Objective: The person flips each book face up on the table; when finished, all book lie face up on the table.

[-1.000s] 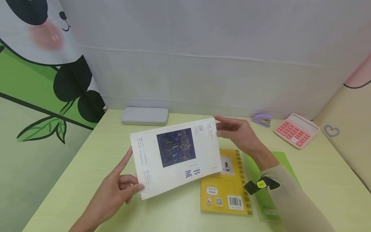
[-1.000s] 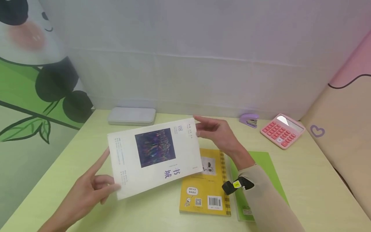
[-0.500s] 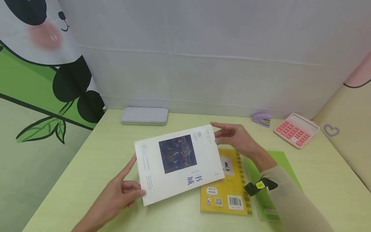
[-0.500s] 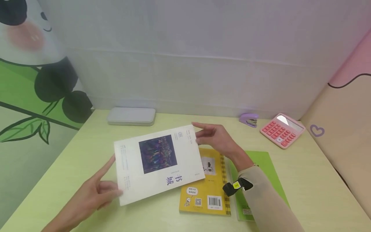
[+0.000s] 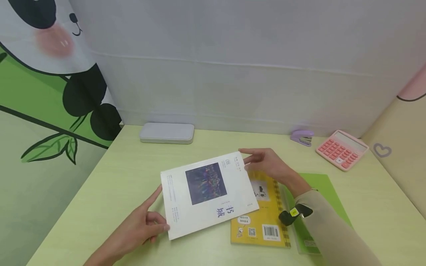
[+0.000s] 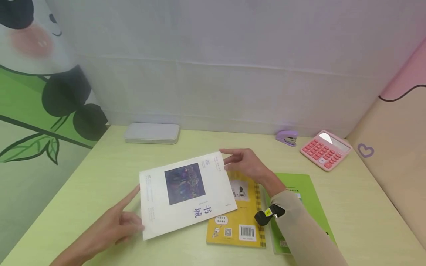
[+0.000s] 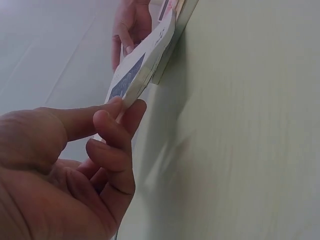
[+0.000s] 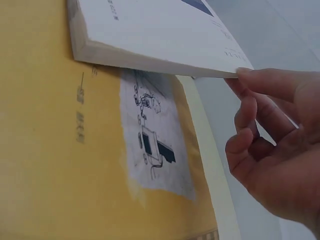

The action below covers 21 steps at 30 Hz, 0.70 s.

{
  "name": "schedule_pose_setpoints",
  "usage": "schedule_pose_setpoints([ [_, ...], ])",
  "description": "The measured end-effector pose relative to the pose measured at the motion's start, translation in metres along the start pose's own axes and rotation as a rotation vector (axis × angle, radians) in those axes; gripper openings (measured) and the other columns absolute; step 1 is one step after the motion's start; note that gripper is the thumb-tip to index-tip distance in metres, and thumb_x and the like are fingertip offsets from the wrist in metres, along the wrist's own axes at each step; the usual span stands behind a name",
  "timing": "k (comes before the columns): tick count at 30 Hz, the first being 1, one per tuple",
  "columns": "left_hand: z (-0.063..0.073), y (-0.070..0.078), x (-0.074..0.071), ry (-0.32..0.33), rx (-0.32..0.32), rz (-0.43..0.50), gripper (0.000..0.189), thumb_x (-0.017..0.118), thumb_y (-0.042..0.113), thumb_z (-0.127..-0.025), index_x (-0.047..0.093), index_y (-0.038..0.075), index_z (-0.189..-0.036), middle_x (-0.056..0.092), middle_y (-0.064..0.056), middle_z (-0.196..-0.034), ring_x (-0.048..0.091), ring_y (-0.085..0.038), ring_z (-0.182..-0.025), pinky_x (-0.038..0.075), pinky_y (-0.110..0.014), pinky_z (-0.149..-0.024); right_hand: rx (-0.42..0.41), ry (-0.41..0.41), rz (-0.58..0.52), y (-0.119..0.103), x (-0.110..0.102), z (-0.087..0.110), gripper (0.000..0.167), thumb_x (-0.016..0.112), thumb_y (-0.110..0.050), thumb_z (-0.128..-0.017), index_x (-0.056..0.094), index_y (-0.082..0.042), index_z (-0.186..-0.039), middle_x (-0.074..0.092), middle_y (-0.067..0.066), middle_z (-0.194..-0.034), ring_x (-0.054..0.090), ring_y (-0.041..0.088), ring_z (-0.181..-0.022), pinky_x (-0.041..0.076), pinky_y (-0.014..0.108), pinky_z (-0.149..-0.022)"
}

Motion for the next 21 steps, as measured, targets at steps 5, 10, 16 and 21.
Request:
schedule_pose_setpoints([
  [5,-0.004,-0.004,0.001,-0.038,-0.014,0.028,0.114,0.08,0.012,-0.092,-0.001,0.018,-0.172,0.069,-0.008,-0.086,0.055,-0.014,-0.06,0.043,-0.024,-0.052,-0.007,-0.033,0.045,0.009,0.005,-0.007,0.058,0.07,-0.011,-0.1,0.056,-0.023,-0.155,0.076,0.008,-0.128,0.073,0.025,-0.11,0.055,0.034,-0.087],
  [10,-0.008,-0.01,0.005,-0.051,-0.034,0.024,0.116,0.081,0.009,-0.091,-0.003,0.012,-0.171,0.069,-0.007,-0.082,0.055,-0.015,-0.059,0.045,-0.025,-0.052,-0.036,-0.076,0.056,0.012,0.01,-0.011,0.057,0.068,-0.007,-0.1,0.055,-0.017,-0.155,0.077,0.011,-0.126,0.077,0.024,-0.096,0.058,0.034,-0.08],
  [16,-0.01,-0.014,0.007,-0.045,-0.092,-0.021,0.116,0.083,0.009,-0.089,-0.001,0.004,-0.169,0.068,-0.006,-0.079,0.055,-0.018,-0.059,0.045,-0.027,-0.052,-0.01,-0.092,0.102,0.009,0.016,-0.01,0.058,0.068,-0.009,-0.1,0.054,-0.017,-0.156,0.077,0.011,-0.125,0.077,0.023,-0.089,0.061,0.035,-0.075],
  [21,-0.012,-0.013,0.008,-0.049,-0.092,-0.037,0.116,0.083,0.008,-0.089,-0.001,0.0,-0.168,0.067,-0.006,-0.08,0.055,-0.018,-0.058,0.046,-0.028,-0.052,-0.012,-0.08,0.137,0.005,0.018,-0.011,0.057,0.069,-0.01,-0.1,0.055,-0.017,-0.155,0.075,0.012,-0.124,0.075,0.023,-0.086,0.061,0.035,-0.074],
])
Point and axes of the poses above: each hand's wrist, its own z-axis away from the middle knuckle, its own x-axis out of the palm, y = z × x, the point moved 5 cm from there along -z, towards the middle knuckle
